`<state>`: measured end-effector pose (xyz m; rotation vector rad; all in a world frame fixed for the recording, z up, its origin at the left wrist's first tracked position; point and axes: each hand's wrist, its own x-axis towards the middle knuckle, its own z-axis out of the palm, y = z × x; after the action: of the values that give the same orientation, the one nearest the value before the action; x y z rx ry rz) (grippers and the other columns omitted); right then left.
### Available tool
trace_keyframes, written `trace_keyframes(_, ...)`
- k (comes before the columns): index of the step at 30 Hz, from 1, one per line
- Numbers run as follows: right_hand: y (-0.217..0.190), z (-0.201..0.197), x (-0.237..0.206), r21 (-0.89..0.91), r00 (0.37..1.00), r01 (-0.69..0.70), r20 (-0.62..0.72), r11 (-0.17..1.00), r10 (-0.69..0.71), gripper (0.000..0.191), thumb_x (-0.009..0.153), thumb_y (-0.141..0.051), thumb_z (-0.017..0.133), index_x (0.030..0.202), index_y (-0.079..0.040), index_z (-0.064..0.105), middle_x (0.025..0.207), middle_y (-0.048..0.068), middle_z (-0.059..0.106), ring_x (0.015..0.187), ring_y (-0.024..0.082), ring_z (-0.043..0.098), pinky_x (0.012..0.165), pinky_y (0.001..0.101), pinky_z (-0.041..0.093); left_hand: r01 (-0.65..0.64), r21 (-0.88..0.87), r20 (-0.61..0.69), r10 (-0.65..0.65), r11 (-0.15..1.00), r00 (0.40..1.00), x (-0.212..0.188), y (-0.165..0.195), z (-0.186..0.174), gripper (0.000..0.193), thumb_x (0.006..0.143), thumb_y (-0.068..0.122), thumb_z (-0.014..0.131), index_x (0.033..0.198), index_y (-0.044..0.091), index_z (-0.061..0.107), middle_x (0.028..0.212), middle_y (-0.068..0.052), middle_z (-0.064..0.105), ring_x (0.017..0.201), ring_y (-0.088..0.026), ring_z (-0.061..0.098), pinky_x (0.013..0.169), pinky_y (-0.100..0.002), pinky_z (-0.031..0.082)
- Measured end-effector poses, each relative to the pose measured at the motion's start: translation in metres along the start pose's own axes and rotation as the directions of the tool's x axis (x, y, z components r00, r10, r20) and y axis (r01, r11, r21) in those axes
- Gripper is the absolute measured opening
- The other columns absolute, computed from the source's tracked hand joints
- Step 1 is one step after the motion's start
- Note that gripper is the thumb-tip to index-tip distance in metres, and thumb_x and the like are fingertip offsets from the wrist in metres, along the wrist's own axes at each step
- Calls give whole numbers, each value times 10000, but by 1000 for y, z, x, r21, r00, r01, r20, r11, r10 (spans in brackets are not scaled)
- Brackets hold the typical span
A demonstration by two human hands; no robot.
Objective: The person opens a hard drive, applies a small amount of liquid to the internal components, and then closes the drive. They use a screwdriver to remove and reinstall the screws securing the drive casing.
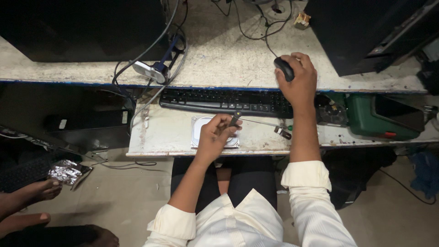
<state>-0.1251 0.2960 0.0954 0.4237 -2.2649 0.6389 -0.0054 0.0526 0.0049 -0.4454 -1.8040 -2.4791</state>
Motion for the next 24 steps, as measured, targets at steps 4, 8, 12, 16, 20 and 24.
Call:
trace_keyframes(4,8,4,0,-151,976,174,-108,973,-192,396,927,-313,874,1211,-70,742,1251,160,634,1178,399,573,1011,506,438,-72,112,-59,79,991,995,-6,-6,1,219,930,-36,685,1144,-2,650,1135,-110,768,1063,-144,717,907,-266,560)
trace_keyframes(8,-2,0,-16,-20,959,249,-137,968,-249,304,1107,-342,733,1268,-84,732,1289,123,669,1242,373,583,1101,488,435,14,333,-112,24,943,993,-12,-11,1,199,926,5,741,1117,12,688,1013,-81,795,937,-130,730,829,-248,568)
trace_keyframes(12,-57,11,-53,487,951,224,79,844,-298,479,1094,-445,532,1375,-61,591,1271,153,670,1227,307,632,1063,446,498,-101,282,-49,119,954,992,-9,-5,-3,162,885,11,782,1033,17,717,1068,-65,734,980,-128,723,807,-246,592)
trace_keyframes(16,-85,12,-83,711,866,226,167,666,-472,588,1127,-430,644,1533,-65,425,1288,151,719,1271,238,680,1055,405,515,-61,266,-21,69,962,997,-9,3,-4,135,887,34,766,1016,27,726,1129,-52,699,985,-116,691,781,-246,569)
trace_keyframes(20,-82,11,-93,899,960,19,106,437,-260,486,1068,-359,612,1466,-91,532,1085,47,726,873,186,724,775,294,643,-270,364,51,270,892,961,-14,5,-10,191,900,34,770,1076,19,699,1125,-40,693,1035,-118,643,884,-266,517)
trace_keyframes(24,-63,-42,-78,943,988,-71,20,326,156,283,921,97,725,1144,-74,691,911,69,713,609,131,629,540,289,498,-161,20,-19,161,987,987,-19,2,-13,118,1019,121,665,1113,54,643,1162,-35,674,1029,-109,621,835,-257,501)
